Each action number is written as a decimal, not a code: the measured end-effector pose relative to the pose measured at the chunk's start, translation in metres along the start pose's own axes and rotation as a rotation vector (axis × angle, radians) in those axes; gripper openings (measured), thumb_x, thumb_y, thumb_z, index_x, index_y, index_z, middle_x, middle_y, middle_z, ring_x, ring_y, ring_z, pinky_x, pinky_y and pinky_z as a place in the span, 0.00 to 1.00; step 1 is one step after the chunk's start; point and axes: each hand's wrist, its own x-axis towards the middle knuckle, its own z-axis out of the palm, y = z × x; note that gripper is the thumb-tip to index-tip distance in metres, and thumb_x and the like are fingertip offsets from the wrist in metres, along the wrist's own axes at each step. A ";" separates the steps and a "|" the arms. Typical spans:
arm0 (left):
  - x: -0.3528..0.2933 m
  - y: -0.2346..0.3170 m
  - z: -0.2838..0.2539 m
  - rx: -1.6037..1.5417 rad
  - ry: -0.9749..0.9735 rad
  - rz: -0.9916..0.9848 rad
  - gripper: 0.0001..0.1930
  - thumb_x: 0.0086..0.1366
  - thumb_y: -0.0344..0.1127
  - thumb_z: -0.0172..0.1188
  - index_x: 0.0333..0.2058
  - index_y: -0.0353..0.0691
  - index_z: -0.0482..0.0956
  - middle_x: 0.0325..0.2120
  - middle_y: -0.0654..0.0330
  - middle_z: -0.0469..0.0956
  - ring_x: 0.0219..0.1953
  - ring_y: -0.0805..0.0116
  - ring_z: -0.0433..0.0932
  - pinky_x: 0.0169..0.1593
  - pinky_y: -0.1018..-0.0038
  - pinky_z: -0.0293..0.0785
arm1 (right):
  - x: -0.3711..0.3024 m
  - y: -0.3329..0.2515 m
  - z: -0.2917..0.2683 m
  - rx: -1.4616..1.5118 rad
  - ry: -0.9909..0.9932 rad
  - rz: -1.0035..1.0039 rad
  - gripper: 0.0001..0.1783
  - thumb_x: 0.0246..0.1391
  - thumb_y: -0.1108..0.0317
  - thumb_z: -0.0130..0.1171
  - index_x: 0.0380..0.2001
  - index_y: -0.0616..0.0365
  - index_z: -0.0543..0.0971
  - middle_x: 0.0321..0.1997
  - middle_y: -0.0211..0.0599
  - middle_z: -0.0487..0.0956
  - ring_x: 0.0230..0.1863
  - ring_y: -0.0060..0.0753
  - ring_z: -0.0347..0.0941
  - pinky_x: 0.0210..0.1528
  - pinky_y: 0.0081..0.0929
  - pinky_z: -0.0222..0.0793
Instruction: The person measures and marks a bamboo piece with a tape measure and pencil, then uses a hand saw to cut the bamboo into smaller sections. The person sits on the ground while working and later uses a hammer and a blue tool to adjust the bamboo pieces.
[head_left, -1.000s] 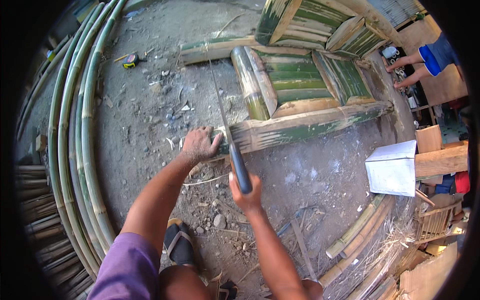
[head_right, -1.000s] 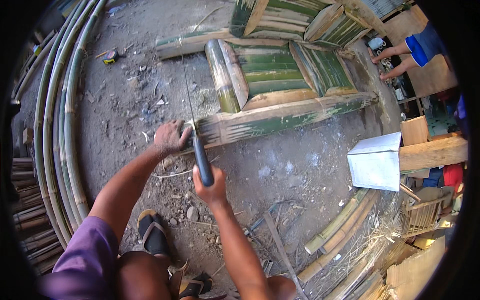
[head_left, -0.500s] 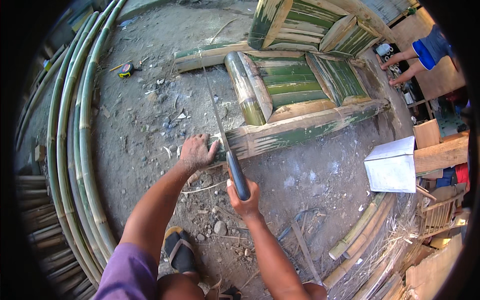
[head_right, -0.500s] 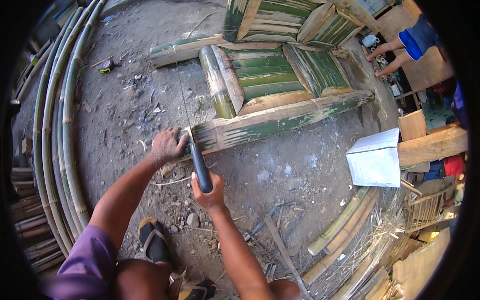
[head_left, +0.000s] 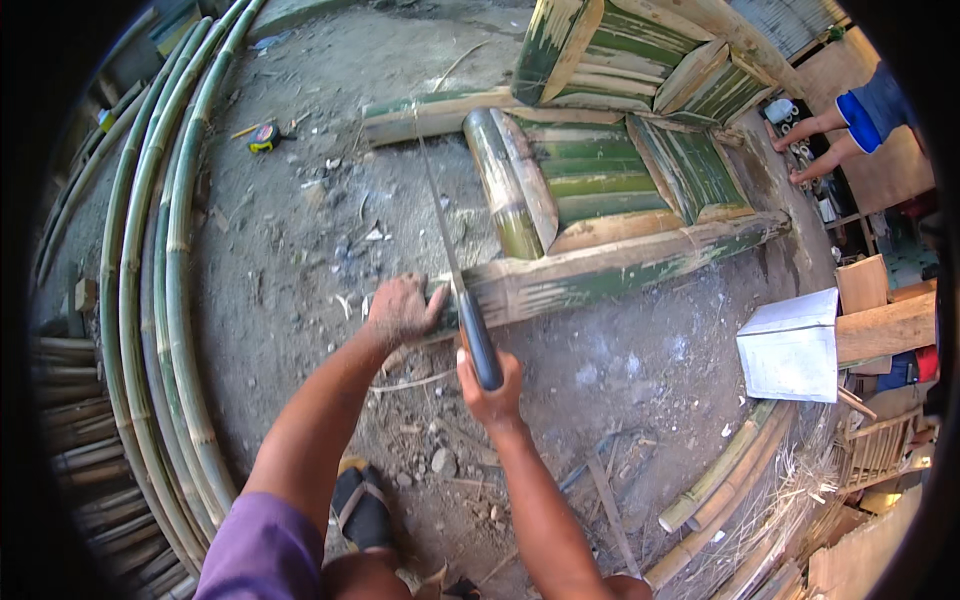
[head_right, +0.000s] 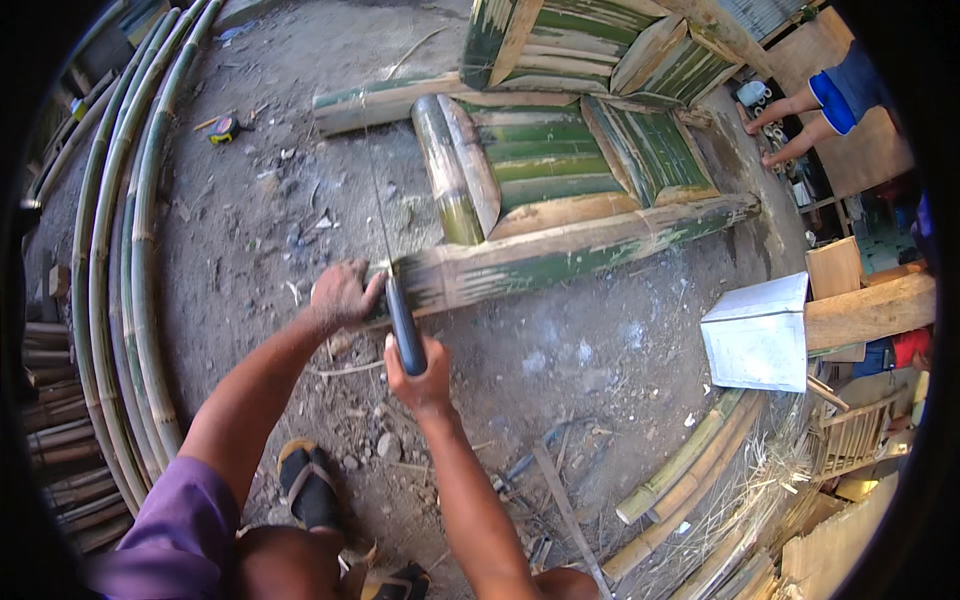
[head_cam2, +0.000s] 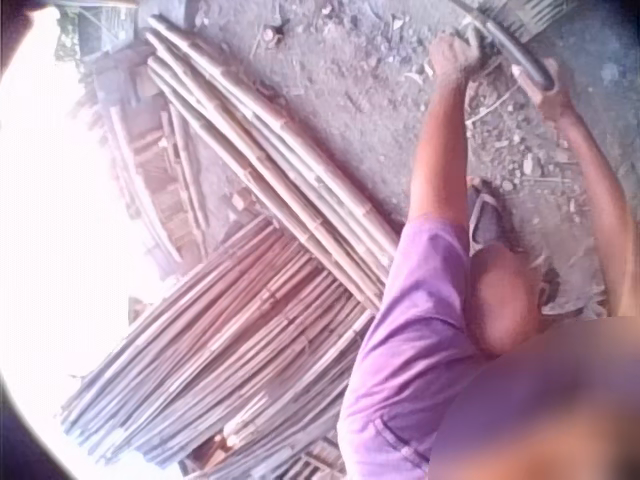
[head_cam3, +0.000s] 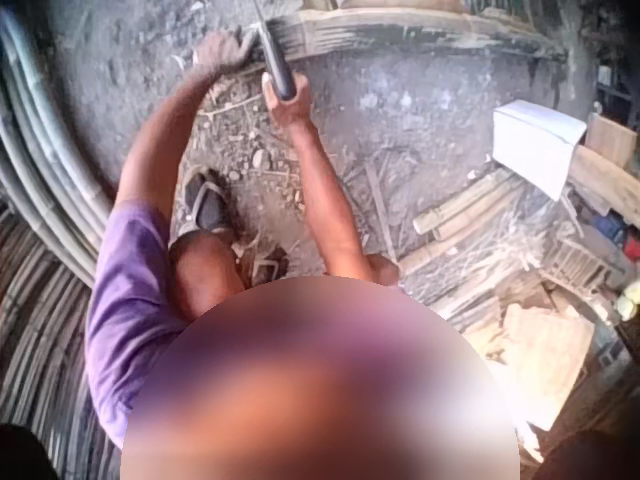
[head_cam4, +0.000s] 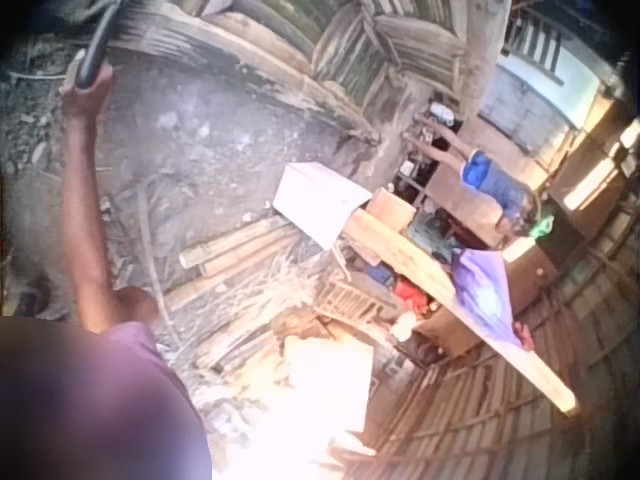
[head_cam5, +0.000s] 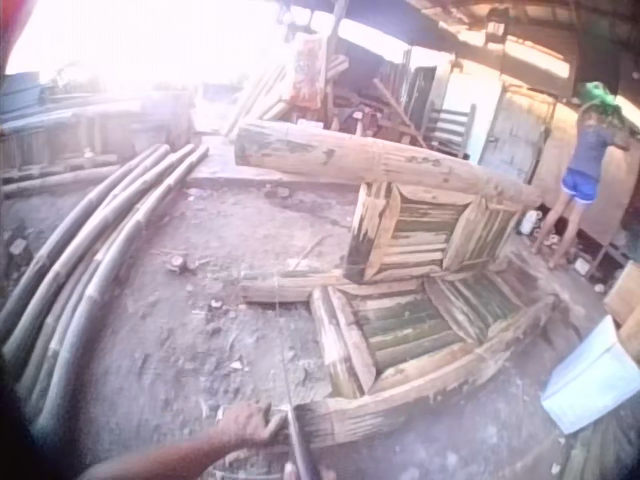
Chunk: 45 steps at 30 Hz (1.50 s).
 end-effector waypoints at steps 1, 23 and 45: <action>0.001 0.000 -0.002 -0.023 0.002 0.011 0.35 0.69 0.62 0.45 0.39 0.28 0.79 0.37 0.35 0.81 0.45 0.40 0.80 0.51 0.52 0.75 | -0.004 -0.004 0.000 -0.021 -0.012 0.019 0.14 0.58 0.65 0.63 0.21 0.58 0.75 0.16 0.28 0.73 0.17 0.20 0.69 0.21 0.26 0.62; 0.000 0.000 -0.001 -0.004 0.015 0.023 0.34 0.69 0.61 0.44 0.39 0.28 0.79 0.39 0.37 0.80 0.46 0.40 0.79 0.52 0.53 0.74 | -0.209 -0.131 -0.103 -0.225 -0.097 0.293 0.10 0.50 0.74 0.65 0.37 0.67 0.82 0.22 0.39 0.81 0.23 0.27 0.81 0.29 0.26 0.76; 0.000 -0.005 0.006 -0.018 0.070 0.063 0.29 0.70 0.56 0.46 0.43 0.31 0.78 0.38 0.37 0.80 0.45 0.38 0.79 0.51 0.51 0.73 | -0.038 -0.019 -0.020 0.043 -0.014 0.028 0.18 0.60 0.58 0.62 0.22 0.60 0.78 0.15 0.30 0.74 0.16 0.25 0.70 0.19 0.29 0.62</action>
